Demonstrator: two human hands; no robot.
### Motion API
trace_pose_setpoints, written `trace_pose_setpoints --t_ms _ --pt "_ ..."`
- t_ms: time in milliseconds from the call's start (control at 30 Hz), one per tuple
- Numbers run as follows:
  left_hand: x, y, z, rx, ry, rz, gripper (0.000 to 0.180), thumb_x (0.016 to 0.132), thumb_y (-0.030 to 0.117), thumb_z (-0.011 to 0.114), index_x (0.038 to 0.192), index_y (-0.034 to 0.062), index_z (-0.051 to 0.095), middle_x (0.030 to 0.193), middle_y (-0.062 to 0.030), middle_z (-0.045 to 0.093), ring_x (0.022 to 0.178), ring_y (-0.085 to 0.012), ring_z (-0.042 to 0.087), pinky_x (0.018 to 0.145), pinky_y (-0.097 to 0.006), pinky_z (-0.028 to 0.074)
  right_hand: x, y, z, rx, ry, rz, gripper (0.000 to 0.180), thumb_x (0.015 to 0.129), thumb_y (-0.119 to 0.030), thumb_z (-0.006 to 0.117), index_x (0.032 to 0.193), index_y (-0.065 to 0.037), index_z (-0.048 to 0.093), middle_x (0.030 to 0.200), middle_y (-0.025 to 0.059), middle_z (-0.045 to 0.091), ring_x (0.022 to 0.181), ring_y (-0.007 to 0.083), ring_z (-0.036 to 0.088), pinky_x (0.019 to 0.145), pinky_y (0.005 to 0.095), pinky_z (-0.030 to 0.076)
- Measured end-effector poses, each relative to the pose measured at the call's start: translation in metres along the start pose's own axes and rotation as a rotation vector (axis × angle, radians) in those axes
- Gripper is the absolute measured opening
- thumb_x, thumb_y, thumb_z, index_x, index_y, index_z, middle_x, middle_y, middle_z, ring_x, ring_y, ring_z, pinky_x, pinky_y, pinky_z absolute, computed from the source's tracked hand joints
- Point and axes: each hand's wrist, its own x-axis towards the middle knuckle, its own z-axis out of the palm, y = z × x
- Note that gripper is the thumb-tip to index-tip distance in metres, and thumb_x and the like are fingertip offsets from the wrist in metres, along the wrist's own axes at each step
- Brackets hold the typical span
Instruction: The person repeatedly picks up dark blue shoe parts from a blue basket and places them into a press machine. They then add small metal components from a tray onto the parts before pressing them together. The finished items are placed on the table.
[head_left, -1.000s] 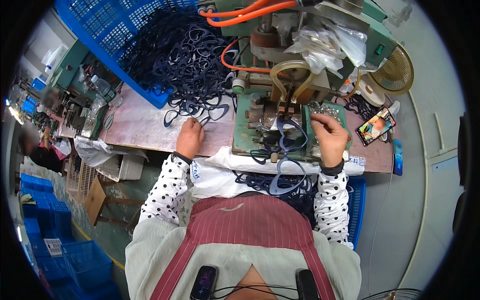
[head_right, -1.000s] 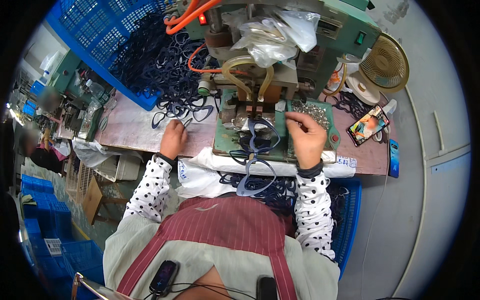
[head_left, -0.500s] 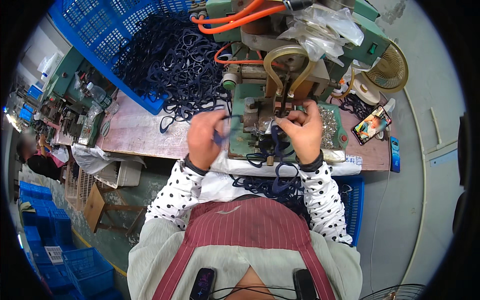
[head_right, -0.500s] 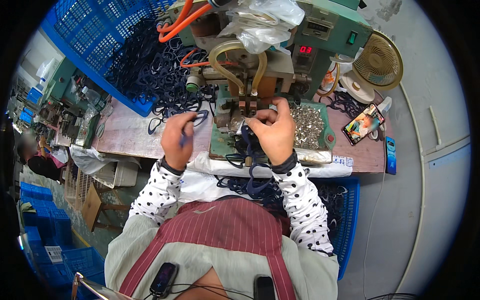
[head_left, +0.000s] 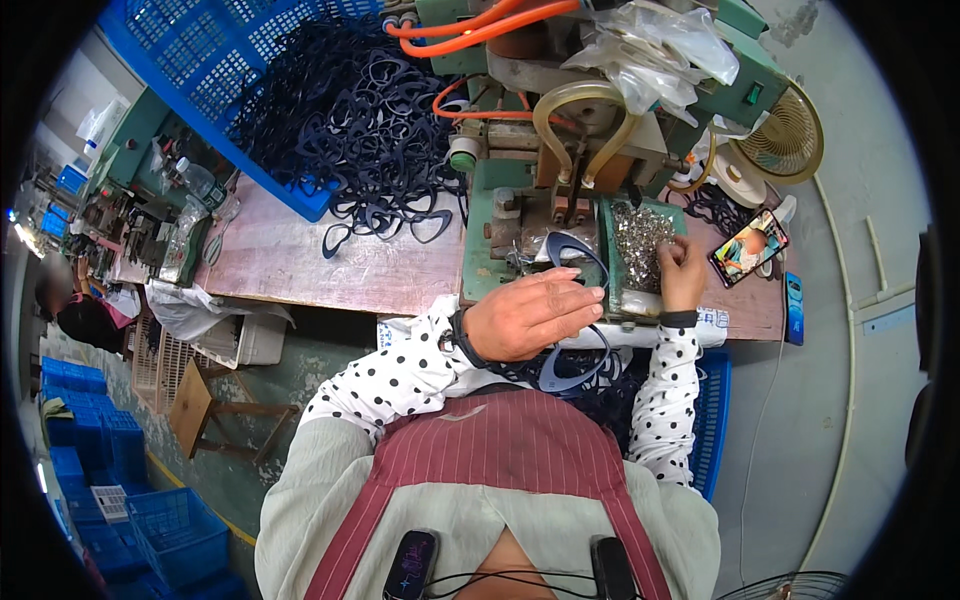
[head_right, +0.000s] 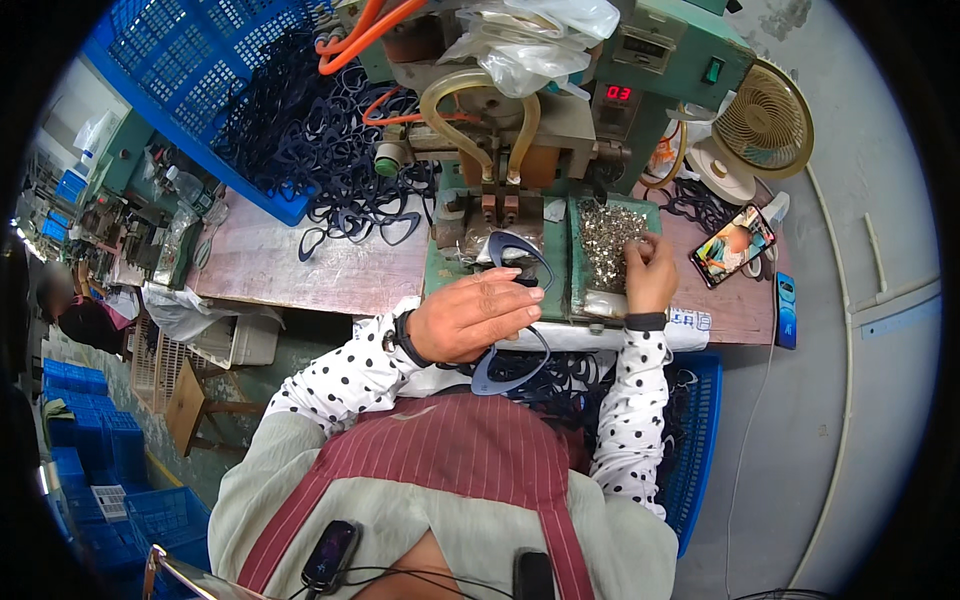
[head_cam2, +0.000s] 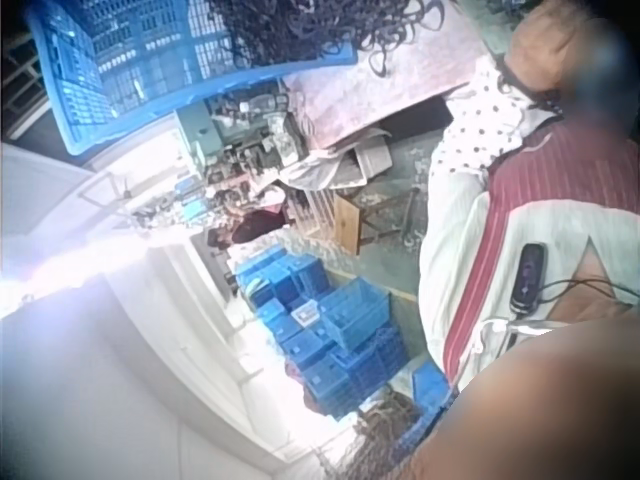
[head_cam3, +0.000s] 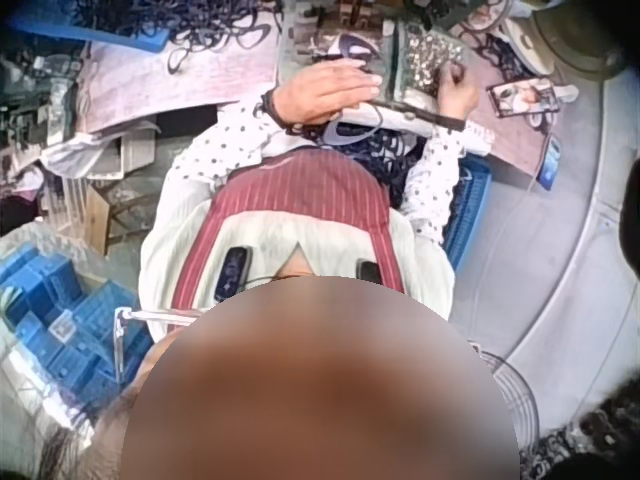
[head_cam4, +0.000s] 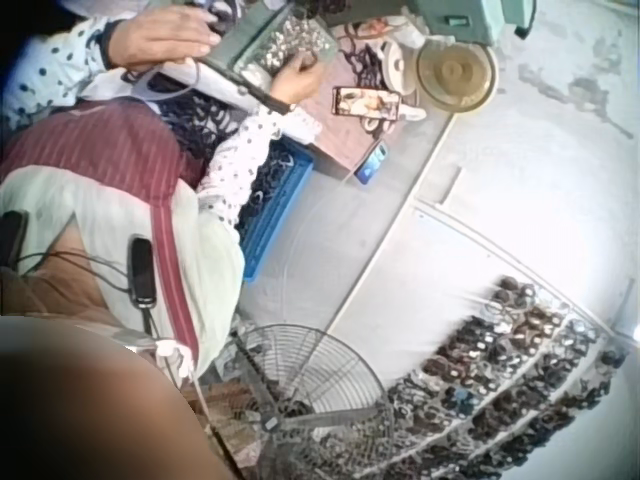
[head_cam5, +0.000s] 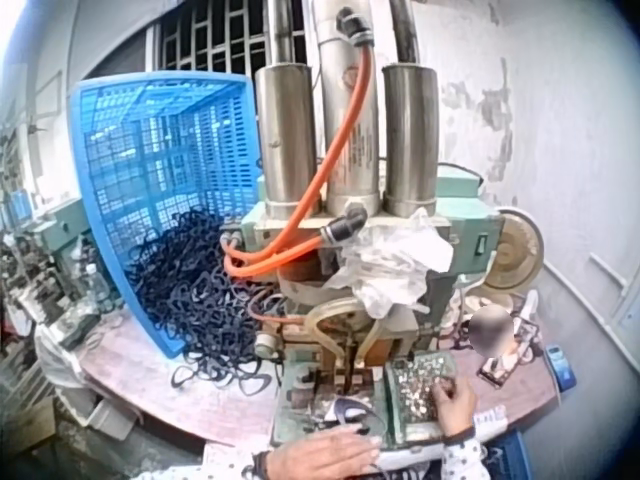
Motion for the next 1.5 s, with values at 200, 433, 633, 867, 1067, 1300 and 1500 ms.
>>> trace_pose_setpoints --t_ms 200,433,633,867,1067,1300,1500 --pt "-0.003 -0.007 0.0 -0.088 -0.002 -0.012 0.038 0.082 0.005 0.065 0.119 0.0005 0.06 0.123 -0.0165 0.06 0.109 -0.0283 0.061 0.101 -0.046 0.046 -0.018 -0.005 -0.002 -0.27 -0.007 -0.372 0.024 0.076 -0.017 0.074 0.097 -0.007 0.069 0.1 0.0091 0.068 0.095 0.0261 0.06 0.083 0.0408 0.045" --pt "-0.007 0.004 -0.001 0.023 -0.018 -0.03 0.038 0.085 0.012 0.067 0.122 0.0054 0.061 0.127 -0.0145 0.059 0.114 -0.0287 0.059 0.106 -0.05 0.039 -0.012 0.025 0.009 -0.273 0.041 -0.455 0.01 0.075 -0.019 0.073 0.084 -0.013 0.072 0.111 0.005 0.065 0.106 0.0294 0.054 0.091 0.0429 0.039" --pt "-0.08 -0.041 -0.021 0.475 0.205 -0.277 0.012 0.085 0.017 0.067 0.094 0.0089 0.065 0.086 -0.0054 0.063 0.074 -0.0248 0.059 0.067 -0.039 0.044 -0.018 0.017 0.005 -0.204 0.061 -0.415 0.008 0.081 -0.018 0.071 0.087 -0.014 0.073 0.086 -0.001 0.069 0.09 0.0224 0.056 0.086 0.0363 0.04" --pt "-0.205 -0.172 -0.044 0.712 0.19 -1.486 0.026 0.082 0.022 0.068 0.087 -0.003 0.064 0.076 -0.02 0.067 0.074 -0.0368 0.066 0.069 -0.043 0.05 -0.018 0.014 0.006 -0.04 0.143 -0.171 0.007 0.081 -0.015 0.071 0.086 -0.01 0.071 0.084 0.0062 0.068 0.085 0.0246 0.059 0.081 0.0369 0.043" --pt "-0.237 -0.205 -0.044 -0.041 0.614 -1.724 0.029 0.084 0.029 0.071 0.073 0.0026 0.064 0.059 -0.0011 0.055 0.049 -0.0128 0.049 0.046 -0.028 0.034 -0.018 0.016 0.006 0.041 0.13 -0.169 0.01 0.08 -0.015 0.073 0.087 -0.009 0.072 0.086 0.0078 0.068 0.083 0.0238 0.061 0.075 0.0349 0.046" --pt "-0.149 -0.112 -0.052 -0.276 0.786 -1.445 0.023 0.096 0.017 0.049 0.104 0.0008 0.063 0.089 -0.0048 0.062 0.067 -0.0109 0.057 0.057 -0.022 0.049 -0.017 0.009 0.004 0.072 0.141 -0.225 0.011 0.076 -0.009 0.074 0.087 -0.009 0.074 0.084 0.0068 0.068 0.083 0.0236 0.061 0.076 0.0343 0.047" --pt "-0.078 -0.045 -0.043 0.317 0.548 -0.868 0.024 0.099 0.008 0.045 0.118 -0.0022 0.056 0.1 -0.0106 0.064 0.077 -0.018 0.061 0.073 -0.029 0.049 -0.019 -0.043 0.007 0.181 0.035 -0.201 0.015 0.074 -0.005 0.073 0.088 -0.008 0.075 0.085 0.0079 0.07 0.084 0.0228 0.062 0.078 0.0316 0.048"
